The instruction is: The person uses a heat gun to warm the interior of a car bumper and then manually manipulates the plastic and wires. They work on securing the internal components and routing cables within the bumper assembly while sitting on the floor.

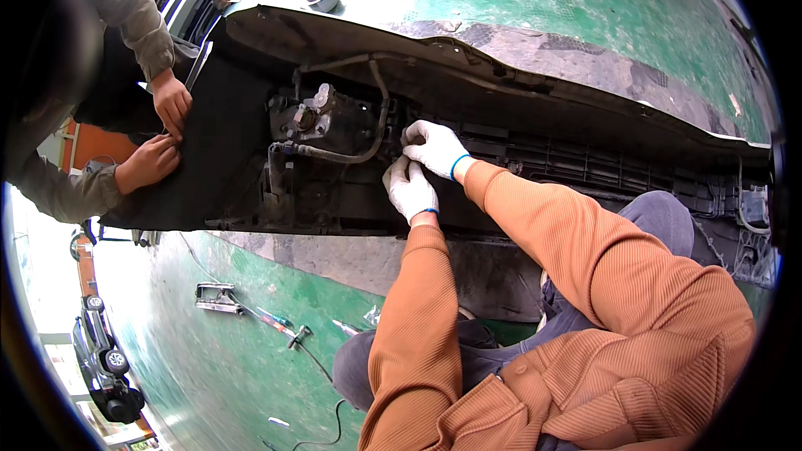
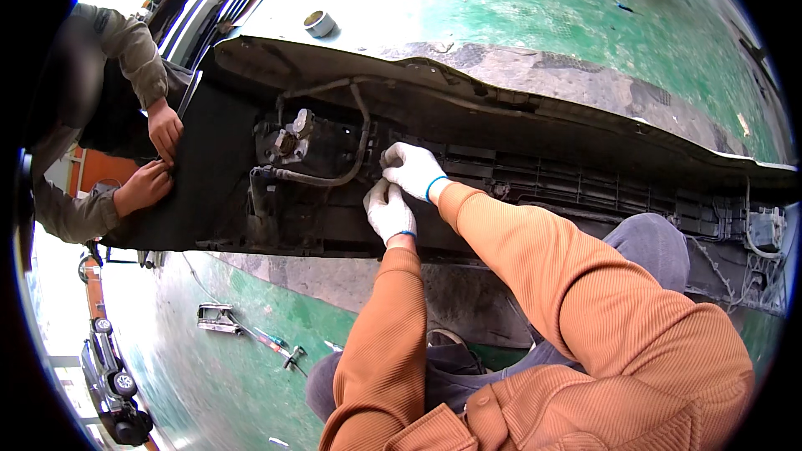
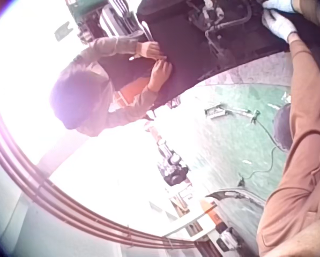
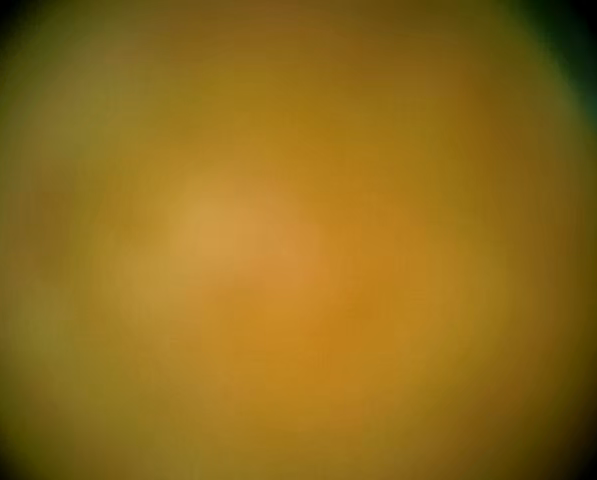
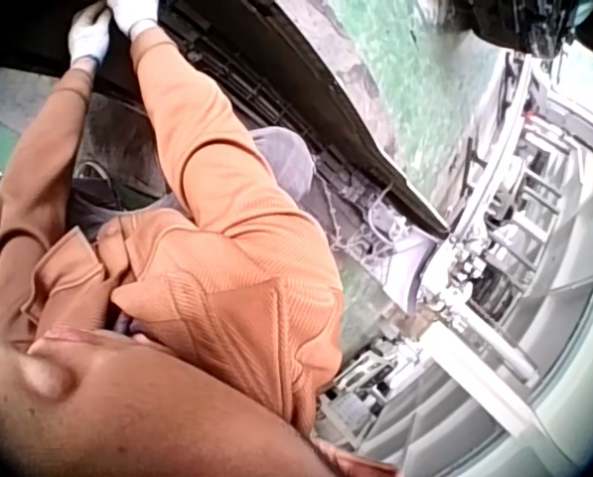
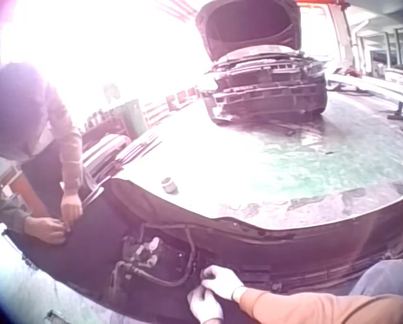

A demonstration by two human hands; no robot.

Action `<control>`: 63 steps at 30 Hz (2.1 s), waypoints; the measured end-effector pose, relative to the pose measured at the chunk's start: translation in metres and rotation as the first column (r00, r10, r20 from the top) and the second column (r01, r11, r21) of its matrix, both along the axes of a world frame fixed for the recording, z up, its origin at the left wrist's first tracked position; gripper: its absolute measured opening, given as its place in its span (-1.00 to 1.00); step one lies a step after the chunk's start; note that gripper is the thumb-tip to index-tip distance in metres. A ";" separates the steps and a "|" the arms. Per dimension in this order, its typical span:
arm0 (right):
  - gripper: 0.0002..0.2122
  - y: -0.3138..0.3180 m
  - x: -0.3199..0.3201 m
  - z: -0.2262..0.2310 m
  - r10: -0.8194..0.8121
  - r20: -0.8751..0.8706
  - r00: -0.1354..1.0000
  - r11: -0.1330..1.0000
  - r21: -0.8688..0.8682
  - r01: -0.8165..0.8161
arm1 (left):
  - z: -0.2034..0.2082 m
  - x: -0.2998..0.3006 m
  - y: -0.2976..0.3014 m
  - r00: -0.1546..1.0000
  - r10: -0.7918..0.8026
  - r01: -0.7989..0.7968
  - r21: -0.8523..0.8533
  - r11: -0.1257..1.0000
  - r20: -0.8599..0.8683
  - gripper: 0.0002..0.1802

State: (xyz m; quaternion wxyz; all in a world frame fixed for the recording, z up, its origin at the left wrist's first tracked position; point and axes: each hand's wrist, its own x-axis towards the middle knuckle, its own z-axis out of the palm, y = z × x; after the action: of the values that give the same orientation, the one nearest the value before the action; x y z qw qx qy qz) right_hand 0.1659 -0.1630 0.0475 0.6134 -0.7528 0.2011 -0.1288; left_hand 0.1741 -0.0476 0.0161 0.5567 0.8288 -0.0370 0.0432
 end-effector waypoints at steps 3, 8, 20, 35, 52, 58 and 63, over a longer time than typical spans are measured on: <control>-0.73 0.004 0.000 0.000 -0.013 0.014 1.000 1.000 -0.003 0.014 | -0.022 0.011 0.017 0.994 0.093 -0.094 -0.019 0.995 -0.053 -0.71; -0.76 -0.005 0.003 -0.009 -0.011 0.058 0.998 1.000 0.023 0.010 | -0.050 0.013 0.034 0.942 0.170 -0.225 -0.168 0.960 -0.291 -0.66; -0.83 0.006 0.012 -0.002 -0.007 0.053 0.999 0.943 0.333 -0.011 | -0.037 0.017 0.015 0.979 0.010 -0.062 -0.254 0.965 -0.202 -0.66; -0.81 0.010 0.007 -0.001 0.048 0.122 0.991 0.988 -0.154 -0.028 | -0.036 0.027 0.018 0.969 0.026 -0.099 -0.295 0.950 -0.244 -0.65; -0.87 0.018 0.006 -0.017 0.056 0.214 0.975 0.915 -0.403 0.035 | -0.009 0.044 0.013 0.983 0.128 -0.154 -0.213 0.965 -0.130 -0.46; -0.89 0.010 0.010 -0.026 0.082 0.222 0.972 0.832 -0.552 0.056 | -0.001 0.051 0.010 0.981 0.106 -0.132 -0.157 0.979 -0.165 -0.51; -0.90 0.016 0.015 -0.024 0.082 0.175 0.981 0.788 -0.614 0.044 | -0.005 0.057 0.016 0.985 0.092 -0.117 -0.177 0.977 -0.148 -0.59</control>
State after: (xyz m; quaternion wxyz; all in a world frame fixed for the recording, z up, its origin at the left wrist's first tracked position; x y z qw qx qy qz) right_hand 0.1812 -0.1468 0.0235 0.3528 -0.8972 0.0803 -0.2531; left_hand 0.2311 -0.0320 0.0106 0.6294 0.7753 0.0497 0.0180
